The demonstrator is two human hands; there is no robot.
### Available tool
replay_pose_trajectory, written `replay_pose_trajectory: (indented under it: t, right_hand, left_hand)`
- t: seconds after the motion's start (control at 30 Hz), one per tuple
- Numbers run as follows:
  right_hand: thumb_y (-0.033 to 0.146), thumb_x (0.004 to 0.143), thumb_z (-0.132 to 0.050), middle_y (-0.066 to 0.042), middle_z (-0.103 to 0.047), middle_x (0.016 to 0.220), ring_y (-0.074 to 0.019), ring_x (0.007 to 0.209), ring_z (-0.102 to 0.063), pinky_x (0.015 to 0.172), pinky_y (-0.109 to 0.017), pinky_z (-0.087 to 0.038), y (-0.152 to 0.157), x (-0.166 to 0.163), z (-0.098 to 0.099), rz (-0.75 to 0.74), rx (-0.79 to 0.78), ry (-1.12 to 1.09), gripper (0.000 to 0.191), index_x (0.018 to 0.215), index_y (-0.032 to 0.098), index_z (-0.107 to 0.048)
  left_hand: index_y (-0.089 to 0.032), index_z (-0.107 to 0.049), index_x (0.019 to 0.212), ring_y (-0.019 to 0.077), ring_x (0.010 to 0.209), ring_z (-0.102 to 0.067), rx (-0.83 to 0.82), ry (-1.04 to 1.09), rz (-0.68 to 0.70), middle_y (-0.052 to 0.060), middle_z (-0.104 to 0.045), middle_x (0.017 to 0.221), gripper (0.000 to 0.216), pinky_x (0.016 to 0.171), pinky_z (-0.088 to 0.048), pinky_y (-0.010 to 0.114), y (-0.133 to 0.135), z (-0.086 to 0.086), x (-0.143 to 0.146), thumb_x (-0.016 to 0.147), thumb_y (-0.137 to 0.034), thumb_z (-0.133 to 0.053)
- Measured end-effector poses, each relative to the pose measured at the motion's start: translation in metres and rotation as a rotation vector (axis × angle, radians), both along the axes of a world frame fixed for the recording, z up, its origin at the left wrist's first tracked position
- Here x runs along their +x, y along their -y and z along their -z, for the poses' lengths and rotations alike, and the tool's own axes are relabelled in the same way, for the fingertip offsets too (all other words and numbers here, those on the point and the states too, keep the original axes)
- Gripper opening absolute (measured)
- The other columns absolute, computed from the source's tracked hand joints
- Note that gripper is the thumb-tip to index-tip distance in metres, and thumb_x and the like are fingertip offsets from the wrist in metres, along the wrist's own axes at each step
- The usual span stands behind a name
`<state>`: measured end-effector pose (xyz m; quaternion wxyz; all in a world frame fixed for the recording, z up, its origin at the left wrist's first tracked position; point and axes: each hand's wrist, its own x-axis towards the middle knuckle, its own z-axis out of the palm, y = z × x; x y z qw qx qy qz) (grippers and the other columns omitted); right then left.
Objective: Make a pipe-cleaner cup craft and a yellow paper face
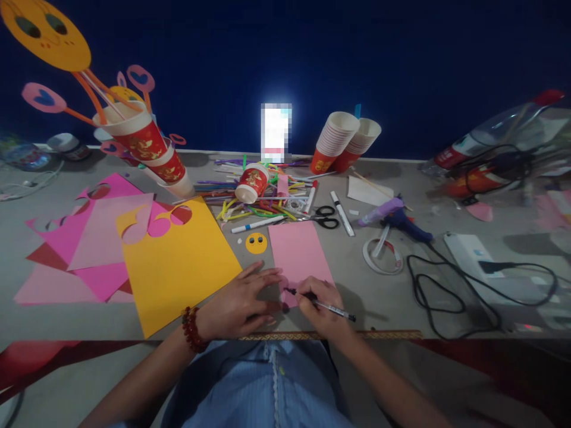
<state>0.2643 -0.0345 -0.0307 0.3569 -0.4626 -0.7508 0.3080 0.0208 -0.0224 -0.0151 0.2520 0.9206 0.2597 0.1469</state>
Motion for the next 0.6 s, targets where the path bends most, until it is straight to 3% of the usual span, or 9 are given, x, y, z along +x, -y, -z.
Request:
replay_pose_trajectory:
  t: [0.6]
  right_hand:
    - [0.018,0.082,-0.050,0.003,-0.060,0.059,-0.0126,0.052,-0.052,0.056,-0.025,-0.039,0.0003,-0.0003,-0.0004,0.012,0.011,-0.002,0.014,0.069,0.023,-0.052]
  left_hand:
    - [-0.026,-0.069,0.117,0.0280,0.146,-0.036,-0.002,0.021,-0.005,0.009,-0.046,0.152,0.026,0.124,-0.018,0.053,0.0001,0.0002,0.0001,0.092,-0.028,-0.061]
